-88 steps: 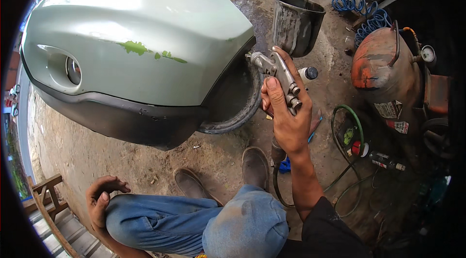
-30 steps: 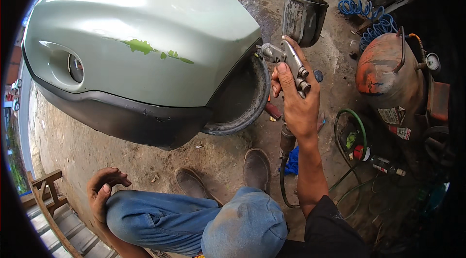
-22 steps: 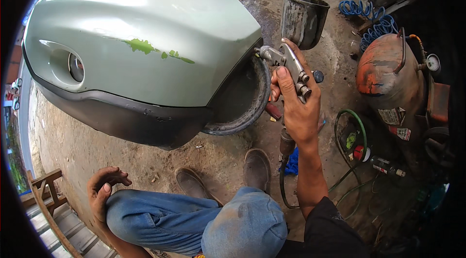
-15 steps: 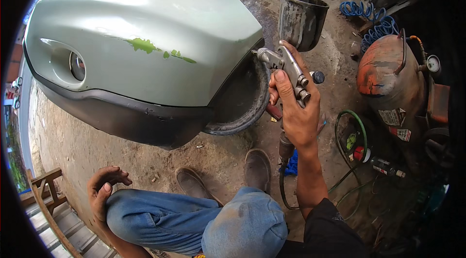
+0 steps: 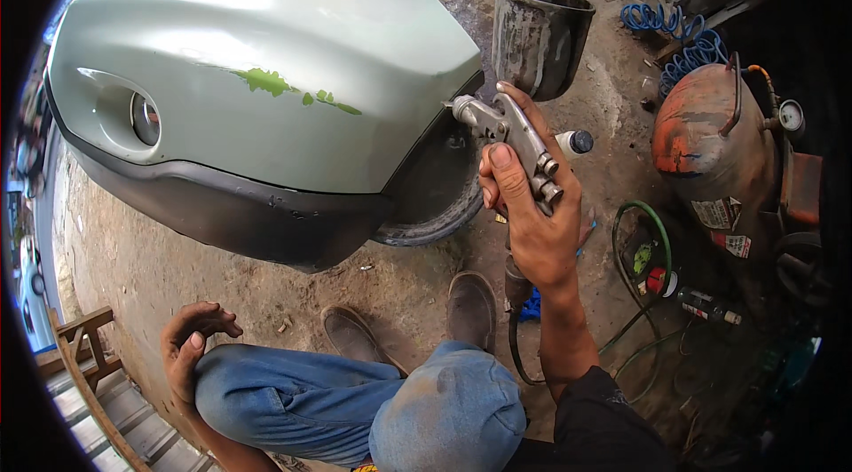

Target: Preparing a paint sprayer and checking a motorcycle part for painting.

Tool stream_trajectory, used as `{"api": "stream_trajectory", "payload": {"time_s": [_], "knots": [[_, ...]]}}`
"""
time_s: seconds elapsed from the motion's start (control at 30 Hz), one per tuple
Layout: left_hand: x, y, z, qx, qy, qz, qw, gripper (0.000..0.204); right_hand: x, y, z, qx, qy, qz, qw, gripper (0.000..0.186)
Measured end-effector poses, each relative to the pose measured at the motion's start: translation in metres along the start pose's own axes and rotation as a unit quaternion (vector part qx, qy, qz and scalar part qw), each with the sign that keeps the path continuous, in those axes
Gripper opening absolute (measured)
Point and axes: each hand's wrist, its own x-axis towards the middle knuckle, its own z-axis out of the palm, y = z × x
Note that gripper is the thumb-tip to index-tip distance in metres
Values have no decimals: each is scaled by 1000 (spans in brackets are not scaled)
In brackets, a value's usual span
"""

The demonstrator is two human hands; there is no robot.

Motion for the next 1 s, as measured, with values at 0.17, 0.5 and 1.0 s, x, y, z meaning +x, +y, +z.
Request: {"api": "stream_trajectory", "payload": {"time_s": [0.17, 0.5, 1.0], "knots": [[2, 1, 3, -4, -4, 6, 1000, 61, 0, -3, -3, -16, -5, -9, 1000, 53], [0, 0, 2, 2, -12, 13, 1000, 62, 7, 10, -8, 30, 25, 13, 999, 52], [1, 1, 2, 1, -19, 11, 1000, 61, 18, 16, -15, 0, 47, 8, 999, 51]]}}
